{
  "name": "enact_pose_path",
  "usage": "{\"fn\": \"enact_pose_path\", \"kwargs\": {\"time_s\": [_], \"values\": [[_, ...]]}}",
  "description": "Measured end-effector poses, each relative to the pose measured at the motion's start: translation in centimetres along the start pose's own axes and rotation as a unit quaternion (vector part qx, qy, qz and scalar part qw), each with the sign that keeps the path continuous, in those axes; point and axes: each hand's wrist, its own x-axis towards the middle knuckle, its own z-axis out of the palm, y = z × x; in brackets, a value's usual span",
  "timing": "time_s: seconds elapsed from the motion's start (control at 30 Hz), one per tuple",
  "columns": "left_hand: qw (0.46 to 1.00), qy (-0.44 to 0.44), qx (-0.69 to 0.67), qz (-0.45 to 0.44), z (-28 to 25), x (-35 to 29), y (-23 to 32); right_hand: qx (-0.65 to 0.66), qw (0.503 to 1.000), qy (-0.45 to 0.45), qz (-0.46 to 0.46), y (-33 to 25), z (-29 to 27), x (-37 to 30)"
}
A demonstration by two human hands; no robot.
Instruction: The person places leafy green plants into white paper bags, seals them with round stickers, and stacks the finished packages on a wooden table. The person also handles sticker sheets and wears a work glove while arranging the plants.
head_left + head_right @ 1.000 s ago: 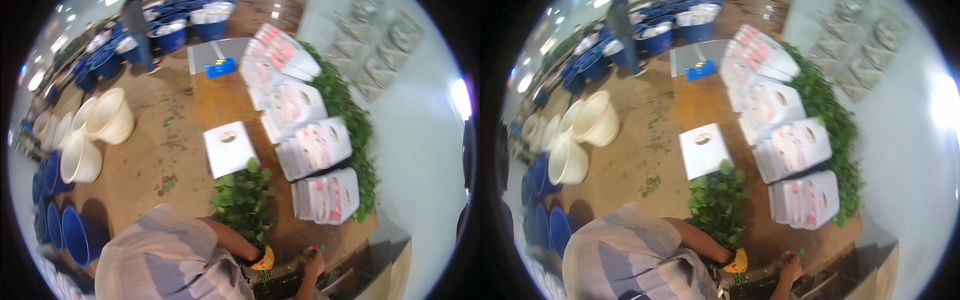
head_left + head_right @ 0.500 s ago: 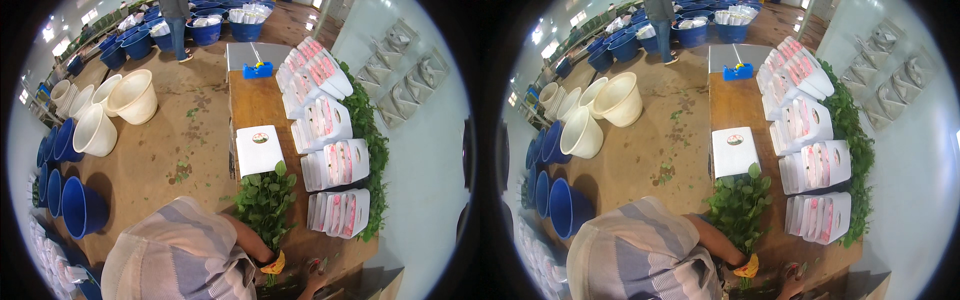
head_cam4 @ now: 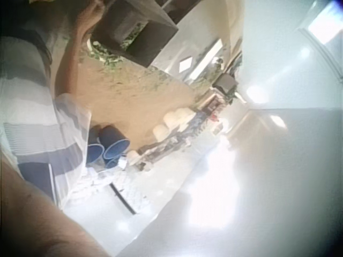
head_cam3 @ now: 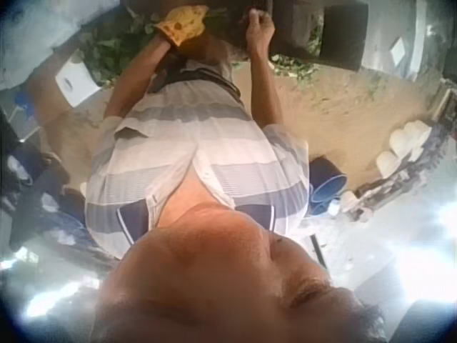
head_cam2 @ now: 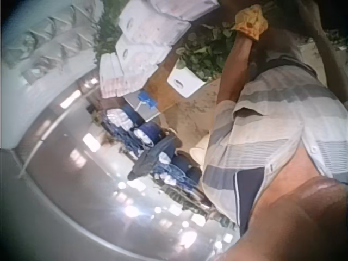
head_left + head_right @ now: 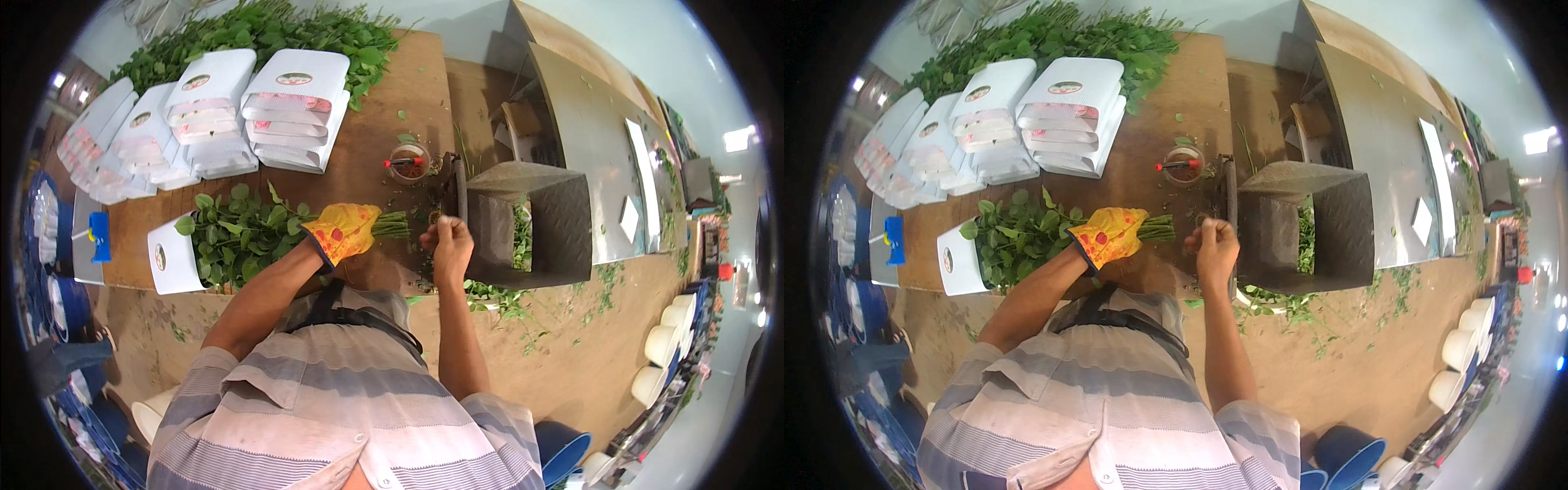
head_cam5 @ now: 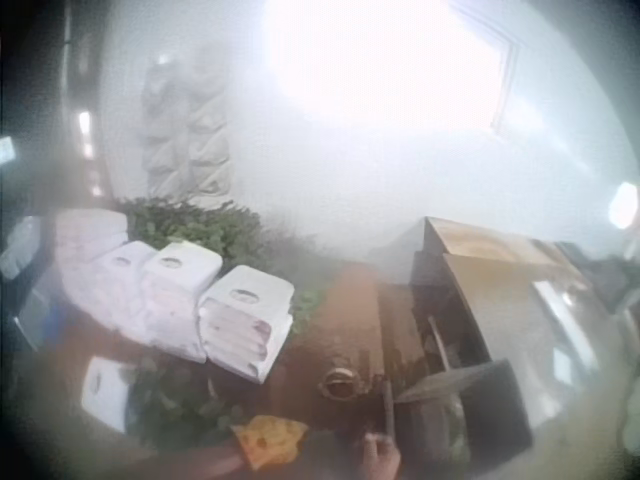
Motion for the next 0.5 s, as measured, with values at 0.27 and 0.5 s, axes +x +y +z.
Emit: {"fn": "enact_pose_path", "kwargs": {"time_s": [0.27, 0.5], "values": [[0.999, 0.002, 0.032, 0.002, -0.3, 0.0, 0.3, -0.13, 0.987, -0.032, -0.09, 4.5, 2.9, -4.5], [0.998, 0.047, 0.03, 0.024, 0.1, -0.6, 0.4, -0.3, 0.9, -0.131, -0.289, 4.9, 3.1, -6.6]]}}
